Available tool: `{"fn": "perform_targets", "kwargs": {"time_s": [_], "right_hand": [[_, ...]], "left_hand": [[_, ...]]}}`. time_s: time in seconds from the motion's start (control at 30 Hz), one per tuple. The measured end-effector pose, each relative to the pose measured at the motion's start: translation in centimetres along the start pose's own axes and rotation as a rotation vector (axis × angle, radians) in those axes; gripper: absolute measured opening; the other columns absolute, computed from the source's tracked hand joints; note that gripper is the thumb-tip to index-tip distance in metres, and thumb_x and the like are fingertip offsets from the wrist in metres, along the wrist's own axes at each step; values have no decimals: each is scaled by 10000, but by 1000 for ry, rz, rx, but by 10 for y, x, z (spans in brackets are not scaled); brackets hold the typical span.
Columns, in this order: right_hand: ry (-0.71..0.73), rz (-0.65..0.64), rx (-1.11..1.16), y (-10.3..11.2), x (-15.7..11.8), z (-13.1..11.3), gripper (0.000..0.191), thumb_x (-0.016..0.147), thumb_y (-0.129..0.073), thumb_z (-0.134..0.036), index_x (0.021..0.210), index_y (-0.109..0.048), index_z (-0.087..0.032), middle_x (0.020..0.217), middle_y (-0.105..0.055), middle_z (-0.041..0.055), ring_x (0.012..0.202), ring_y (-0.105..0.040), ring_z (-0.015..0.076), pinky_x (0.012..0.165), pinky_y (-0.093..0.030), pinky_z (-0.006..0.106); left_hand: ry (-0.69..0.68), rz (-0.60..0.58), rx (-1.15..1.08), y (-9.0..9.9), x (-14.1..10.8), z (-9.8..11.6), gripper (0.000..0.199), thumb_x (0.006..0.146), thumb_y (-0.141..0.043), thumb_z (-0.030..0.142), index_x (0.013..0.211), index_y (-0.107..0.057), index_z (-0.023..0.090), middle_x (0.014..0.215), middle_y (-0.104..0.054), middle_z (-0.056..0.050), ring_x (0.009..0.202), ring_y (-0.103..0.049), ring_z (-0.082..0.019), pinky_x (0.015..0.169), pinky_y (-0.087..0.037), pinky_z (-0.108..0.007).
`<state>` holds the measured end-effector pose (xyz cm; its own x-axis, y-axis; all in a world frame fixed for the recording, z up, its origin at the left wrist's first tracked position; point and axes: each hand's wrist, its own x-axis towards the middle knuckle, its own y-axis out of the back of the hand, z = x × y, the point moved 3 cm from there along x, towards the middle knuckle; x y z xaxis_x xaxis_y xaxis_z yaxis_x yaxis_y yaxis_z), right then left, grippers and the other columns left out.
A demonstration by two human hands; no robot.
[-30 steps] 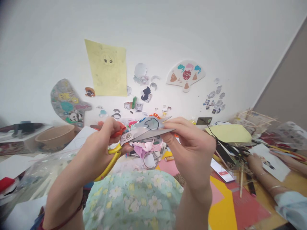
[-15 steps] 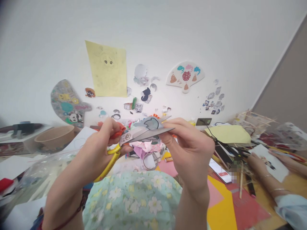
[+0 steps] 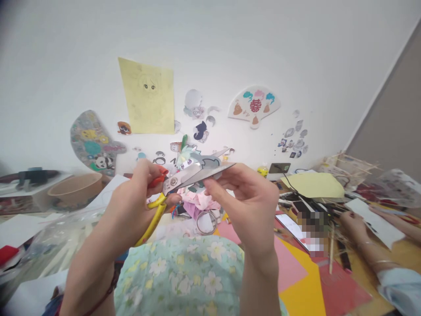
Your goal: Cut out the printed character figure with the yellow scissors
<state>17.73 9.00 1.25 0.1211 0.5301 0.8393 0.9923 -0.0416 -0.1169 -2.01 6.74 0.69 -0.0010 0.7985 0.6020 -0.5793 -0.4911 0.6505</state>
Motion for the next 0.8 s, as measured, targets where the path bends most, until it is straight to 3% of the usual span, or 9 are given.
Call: {"fn": "perform_targets", "kwargs": {"time_s": [0.2,0.33,0.53,0.8], "right_hand": [[-68,-59,23,-1,1,3,119,882,-725,-162,847,-805,-242,691,-736,-20,625,-690,114,583,-595,210],[-61,-75,-38,3,1,3,188,939,-684,-269,799,-796,-214,655,-732,11,615,-686,133,587,-593,240],[31,-52,-62,2,2,3,149,904,-708,-194,774,-776,-218,589,-675,-18,525,-621,118,503,-542,240],[92,26,-58,4,2,-1,116,867,-721,-155,778,-763,-216,644,-636,-18,533,-561,112,472,-469,255]], "left_hand": [[-4,67,135,4,0,3,485,882,-501,708,1021,-394,256,750,-684,-22,803,-748,-301,655,-501,-355],[-6,58,145,6,1,2,490,886,-482,716,1032,-404,254,730,-682,-14,795,-749,-292,648,-495,-344],[-6,32,179,9,0,-1,553,838,-542,757,1034,-405,258,779,-700,-20,826,-751,-308,648,-498,-354],[-55,-16,94,4,-2,1,424,900,-520,645,954,-362,255,807,-695,-40,839,-754,-301,651,-506,-350]]}}
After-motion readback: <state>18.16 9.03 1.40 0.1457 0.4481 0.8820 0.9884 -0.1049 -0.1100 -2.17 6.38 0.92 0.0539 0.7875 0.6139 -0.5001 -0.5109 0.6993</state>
